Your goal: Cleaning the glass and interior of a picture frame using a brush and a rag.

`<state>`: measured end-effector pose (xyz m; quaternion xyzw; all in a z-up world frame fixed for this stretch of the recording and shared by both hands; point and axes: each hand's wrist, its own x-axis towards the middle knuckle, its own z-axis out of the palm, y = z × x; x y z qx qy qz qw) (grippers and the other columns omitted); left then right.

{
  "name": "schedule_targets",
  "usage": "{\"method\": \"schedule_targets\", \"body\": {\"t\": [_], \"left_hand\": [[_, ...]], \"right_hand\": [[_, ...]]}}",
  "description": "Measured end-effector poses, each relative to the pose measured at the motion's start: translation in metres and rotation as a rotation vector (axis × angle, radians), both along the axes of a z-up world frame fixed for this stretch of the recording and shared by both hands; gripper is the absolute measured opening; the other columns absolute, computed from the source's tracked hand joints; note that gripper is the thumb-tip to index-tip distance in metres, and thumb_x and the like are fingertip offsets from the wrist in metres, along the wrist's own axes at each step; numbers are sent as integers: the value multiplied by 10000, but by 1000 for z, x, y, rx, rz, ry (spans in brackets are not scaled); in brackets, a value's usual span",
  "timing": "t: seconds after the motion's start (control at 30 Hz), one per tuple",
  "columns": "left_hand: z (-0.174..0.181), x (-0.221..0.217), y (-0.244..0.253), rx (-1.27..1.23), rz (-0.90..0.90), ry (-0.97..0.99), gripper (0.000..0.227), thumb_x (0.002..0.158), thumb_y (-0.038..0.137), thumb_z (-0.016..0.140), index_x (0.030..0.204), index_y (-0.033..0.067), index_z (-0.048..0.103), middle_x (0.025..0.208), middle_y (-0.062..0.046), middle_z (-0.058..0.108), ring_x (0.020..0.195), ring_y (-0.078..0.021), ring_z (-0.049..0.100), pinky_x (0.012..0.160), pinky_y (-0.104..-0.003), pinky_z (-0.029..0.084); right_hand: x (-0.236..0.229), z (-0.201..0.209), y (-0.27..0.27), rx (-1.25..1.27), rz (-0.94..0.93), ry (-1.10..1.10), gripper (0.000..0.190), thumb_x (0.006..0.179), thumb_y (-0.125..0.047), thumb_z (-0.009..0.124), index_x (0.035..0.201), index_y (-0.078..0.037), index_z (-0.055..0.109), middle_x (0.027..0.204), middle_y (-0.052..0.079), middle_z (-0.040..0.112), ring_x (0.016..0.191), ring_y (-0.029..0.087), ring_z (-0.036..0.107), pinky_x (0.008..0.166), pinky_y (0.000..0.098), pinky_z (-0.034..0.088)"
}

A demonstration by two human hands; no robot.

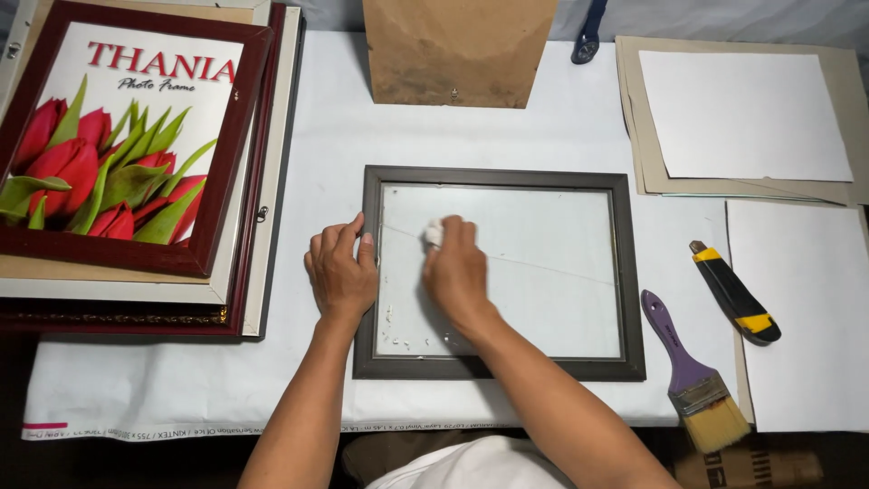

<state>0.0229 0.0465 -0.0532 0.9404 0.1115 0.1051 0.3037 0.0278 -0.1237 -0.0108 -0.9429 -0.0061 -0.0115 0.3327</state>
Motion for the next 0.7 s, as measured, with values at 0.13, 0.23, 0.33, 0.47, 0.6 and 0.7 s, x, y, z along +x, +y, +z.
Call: {"method": "schedule_targets", "body": {"t": [0.13,0.23,0.33,0.47,0.6,0.7], "left_hand": [[0,1,0,19,-14,-9,328,1044,342,524,1337,270,652,1096,27,597,1140,-212,529,970,-404,384],[1,2,0,25,-14,-6,329,1044,338,527,1341,262,647,1096,23,598,1142,-214,531,975,-407,384],[0,-1,0,21,-6,-2,327,1045,326,528,1341,257,648,1090,22,598,1133,-216,534,962,-409,386],[2,-2,-2,21,-4,5,323,1040,315,537,1336,246,644,1094,22,592,1136,-219,525,968,-416,382],[4,0,-5,19,-3,10,321,1042,306,531,1338,238,636,1093,19,586,1139,-225,518,976,-420,380],[3,-1,-4,21,0,14,322,1045,313,526,1340,241,631,1098,21,582,1145,-226,512,979,-420,376]], "right_hand": [[19,-13,26,119,50,-13,413,886,-66,623,1263,-45,458,1105,188,547,917,569,674,758,641,571],[4,-9,-26,458,-44,188,429,890,-272,732,1268,-147,573,1180,198,687,1141,496,652,942,557,542],[-39,13,-120,305,-170,20,438,894,-145,709,1299,-83,553,1179,289,676,1159,548,615,966,605,500],[-79,28,-188,-230,-275,-22,450,881,4,682,1316,23,567,1131,286,636,1017,530,658,858,622,537],[-69,13,-120,-190,-166,76,454,853,-4,609,1301,-16,543,1124,247,589,852,566,679,727,667,546],[-66,-12,-25,-17,105,57,439,857,-10,562,1292,-31,506,1106,216,560,808,573,678,650,665,564]]}}
